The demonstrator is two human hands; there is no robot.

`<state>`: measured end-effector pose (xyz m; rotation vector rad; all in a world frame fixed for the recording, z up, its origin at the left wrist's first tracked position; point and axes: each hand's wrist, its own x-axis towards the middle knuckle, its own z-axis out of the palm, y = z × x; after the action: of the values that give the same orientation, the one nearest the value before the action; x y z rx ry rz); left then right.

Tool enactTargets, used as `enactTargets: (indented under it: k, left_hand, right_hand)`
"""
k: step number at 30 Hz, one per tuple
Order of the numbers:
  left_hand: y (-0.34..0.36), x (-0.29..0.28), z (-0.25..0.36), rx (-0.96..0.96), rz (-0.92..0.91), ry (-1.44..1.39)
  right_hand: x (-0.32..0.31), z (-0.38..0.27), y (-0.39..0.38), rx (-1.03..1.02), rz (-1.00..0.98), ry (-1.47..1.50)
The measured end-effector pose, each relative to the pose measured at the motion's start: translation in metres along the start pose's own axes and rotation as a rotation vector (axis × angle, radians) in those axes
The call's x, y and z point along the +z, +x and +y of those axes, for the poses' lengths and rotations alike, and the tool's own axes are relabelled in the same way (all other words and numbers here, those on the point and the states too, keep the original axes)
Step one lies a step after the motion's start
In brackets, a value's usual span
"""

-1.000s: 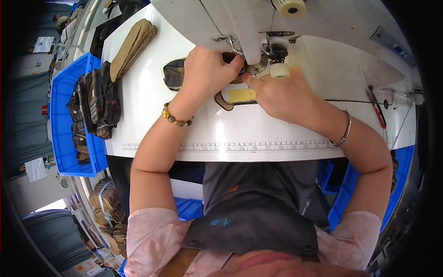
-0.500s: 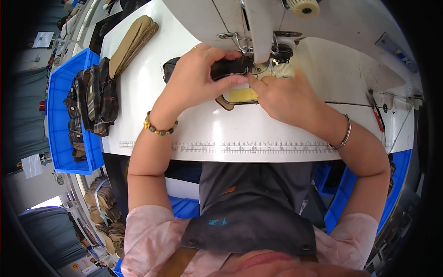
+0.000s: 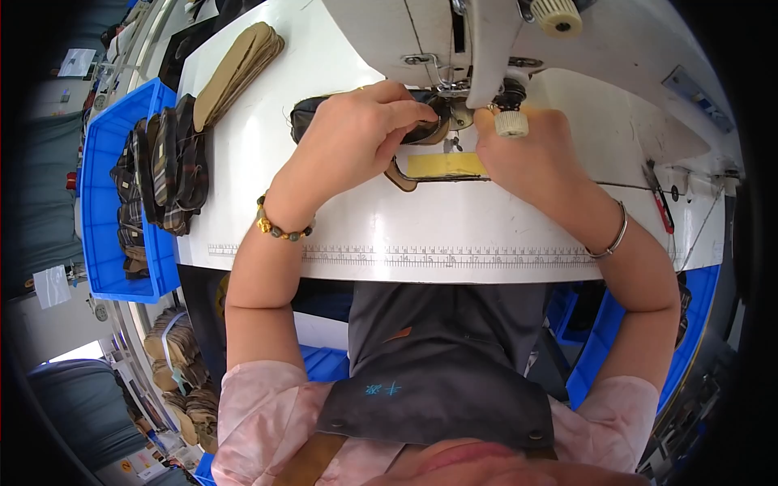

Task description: Sewing together pieces of leather or heavy fabric to create pouches on an industrial sewing machine.

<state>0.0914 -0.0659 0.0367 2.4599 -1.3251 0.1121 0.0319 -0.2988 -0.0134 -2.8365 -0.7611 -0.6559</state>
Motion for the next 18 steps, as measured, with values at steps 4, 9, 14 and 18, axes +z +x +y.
enactTargets:
  k: [4,9,14,18]
  left_hand:
    - [0.000,0.002,-0.001,-0.005,0.036,-0.038]
    - [0.002,0.002,-0.001,-0.048,0.053,-0.111]
    - [0.003,0.001,-0.004,-0.039,0.082,-0.144]
    - [0.002,0.007,-0.010,-0.032,0.083,-0.185]
  right_hand:
    - [-0.001,-0.001,0.001,0.031,-0.015,0.003]
    - [0.026,0.010,0.005,-0.172,0.241,0.056]
    - [0.027,0.004,0.010,-0.176,0.215,-0.020]
    - [0.019,0.002,0.013,-0.163,0.170,-0.049]
